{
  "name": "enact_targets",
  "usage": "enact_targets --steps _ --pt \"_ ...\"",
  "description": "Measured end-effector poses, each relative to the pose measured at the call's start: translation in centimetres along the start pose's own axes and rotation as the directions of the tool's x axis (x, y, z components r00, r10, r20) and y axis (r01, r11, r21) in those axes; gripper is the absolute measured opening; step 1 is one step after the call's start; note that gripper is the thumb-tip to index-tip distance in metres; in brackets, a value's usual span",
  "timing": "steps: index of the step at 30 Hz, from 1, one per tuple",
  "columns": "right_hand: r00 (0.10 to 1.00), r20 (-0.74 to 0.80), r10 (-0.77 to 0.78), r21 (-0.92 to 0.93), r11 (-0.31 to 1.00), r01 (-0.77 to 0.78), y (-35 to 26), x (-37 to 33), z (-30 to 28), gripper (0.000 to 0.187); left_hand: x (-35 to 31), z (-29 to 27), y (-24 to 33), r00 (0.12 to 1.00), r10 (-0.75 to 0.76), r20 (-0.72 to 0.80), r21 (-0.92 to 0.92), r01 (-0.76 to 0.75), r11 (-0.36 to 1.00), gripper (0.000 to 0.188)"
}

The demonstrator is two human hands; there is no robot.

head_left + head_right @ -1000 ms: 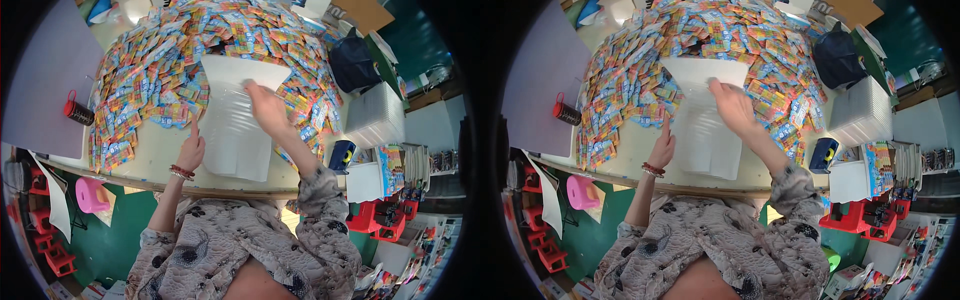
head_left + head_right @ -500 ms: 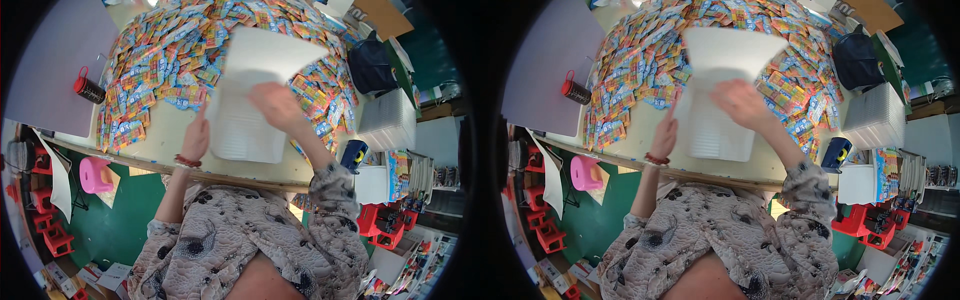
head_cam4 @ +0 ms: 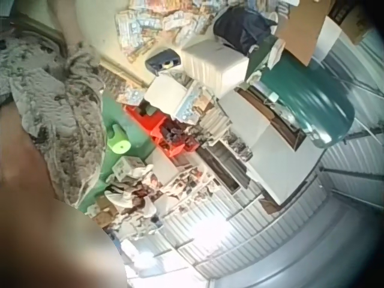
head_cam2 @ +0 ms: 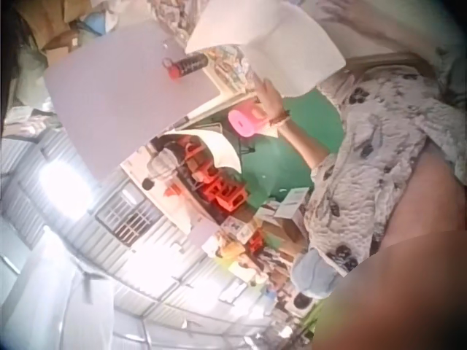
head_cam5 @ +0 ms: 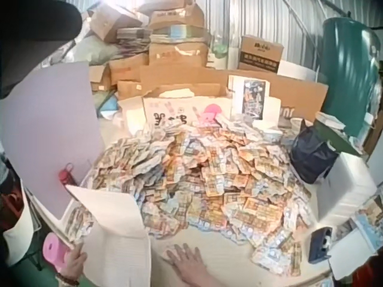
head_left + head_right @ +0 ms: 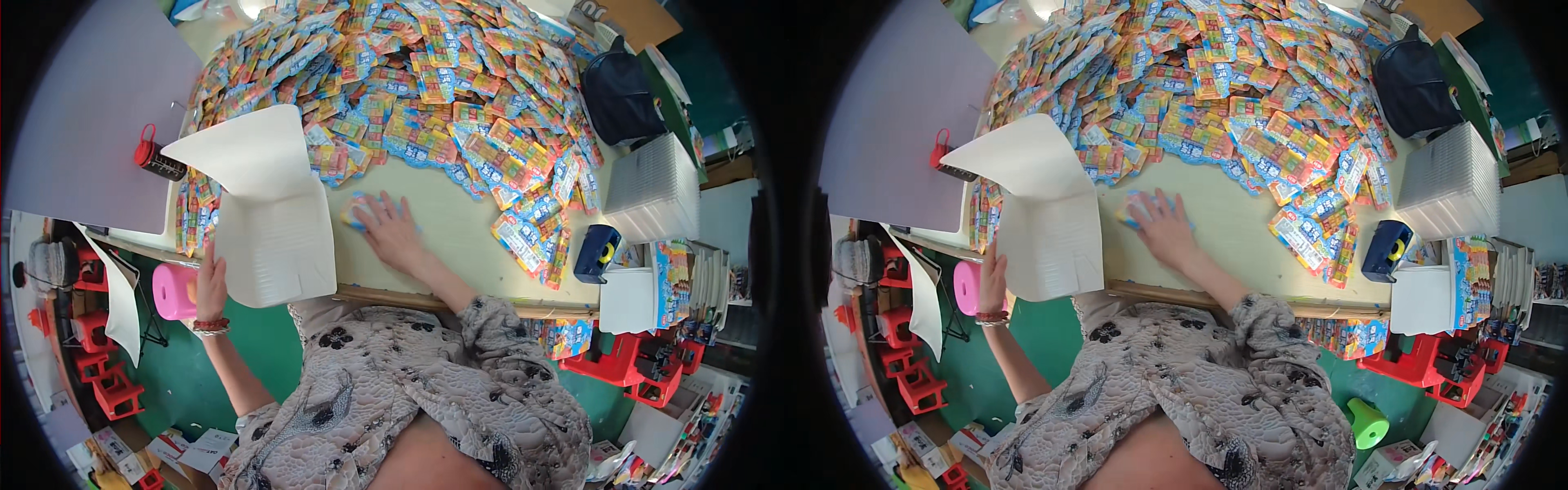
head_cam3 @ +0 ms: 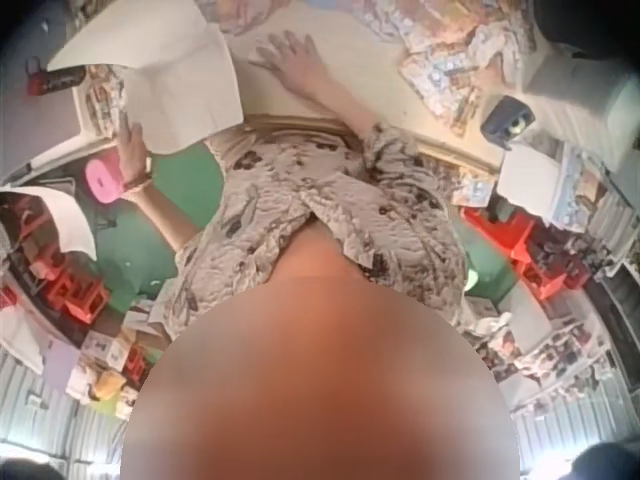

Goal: Organizing snack sachets into stacks and packing them into cardboard boxes.

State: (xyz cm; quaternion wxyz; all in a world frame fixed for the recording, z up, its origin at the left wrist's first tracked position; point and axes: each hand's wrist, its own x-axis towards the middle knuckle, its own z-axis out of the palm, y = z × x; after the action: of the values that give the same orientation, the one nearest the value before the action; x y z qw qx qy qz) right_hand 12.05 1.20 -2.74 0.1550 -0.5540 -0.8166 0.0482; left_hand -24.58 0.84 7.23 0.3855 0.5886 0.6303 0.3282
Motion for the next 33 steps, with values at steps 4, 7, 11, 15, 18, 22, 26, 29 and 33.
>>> enact_targets --steps 4,7,11,15,18,22,26,29,33 --pt "0.991 -0.004 0.137 -0.287 0.949 -0.132 5.4 -0.4 -1.5 0.054 0.9 0.6 -2.4 0.999 -0.042 -0.008 0.000 0.042 0.999 0.051" --pt "0.950 -0.070 0.304 -0.332 0.891 -0.310 6.1 0.1 -5.5 0.056 1.8 1.6 -1.6 1.000 -0.011 -0.020 -0.036 0.010 0.999 0.050" --pt "0.988 -0.134 0.081 0.264 0.964 -0.043 3.5 5.8 -4.6 0.073 3.1 1.6 -1.7 1.000 0.012 0.005 -0.009 -0.012 1.000 0.049" --pt "0.967 -0.186 -0.175 -0.100 0.982 0.158 -0.2 12.2 -2.4 0.076 1.9 -0.3 -3.6 1.000 -0.028 0.013 -0.082 0.029 0.996 0.050" --pt "0.957 -0.149 -0.250 -0.161 0.961 0.226 0.1 15.0 0.3 0.074 -0.1 -1.5 -1.0 0.998 -0.066 0.023 -0.124 0.069 0.990 0.050" --pt "0.942 -0.203 -0.267 -0.341 0.921 0.187 2.6 16.7 3.2 0.064 -1.5 -0.1 0.1 0.996 -0.089 -0.011 -0.211 0.085 0.974 0.049" --pt "0.932 -0.200 -0.302 -0.461 0.868 0.183 7.7 15.5 0.7 0.060 0.1 3.3 -0.4 0.994 -0.107 0.004 -0.092 0.107 0.990 0.049" --pt "0.976 -0.117 -0.182 -0.468 0.877 0.108 10.0 13.6 -4.4 0.077 1.9 6.1 0.9 0.996 0.031 -0.088 0.069 -0.024 0.997 0.049" --pt "0.999 -0.045 0.010 -0.350 0.936 -0.026 13.1 9.9 -8.4 0.078 4.8 7.8 2.1 0.989 0.051 -0.142 0.127 -0.032 0.991 0.047"
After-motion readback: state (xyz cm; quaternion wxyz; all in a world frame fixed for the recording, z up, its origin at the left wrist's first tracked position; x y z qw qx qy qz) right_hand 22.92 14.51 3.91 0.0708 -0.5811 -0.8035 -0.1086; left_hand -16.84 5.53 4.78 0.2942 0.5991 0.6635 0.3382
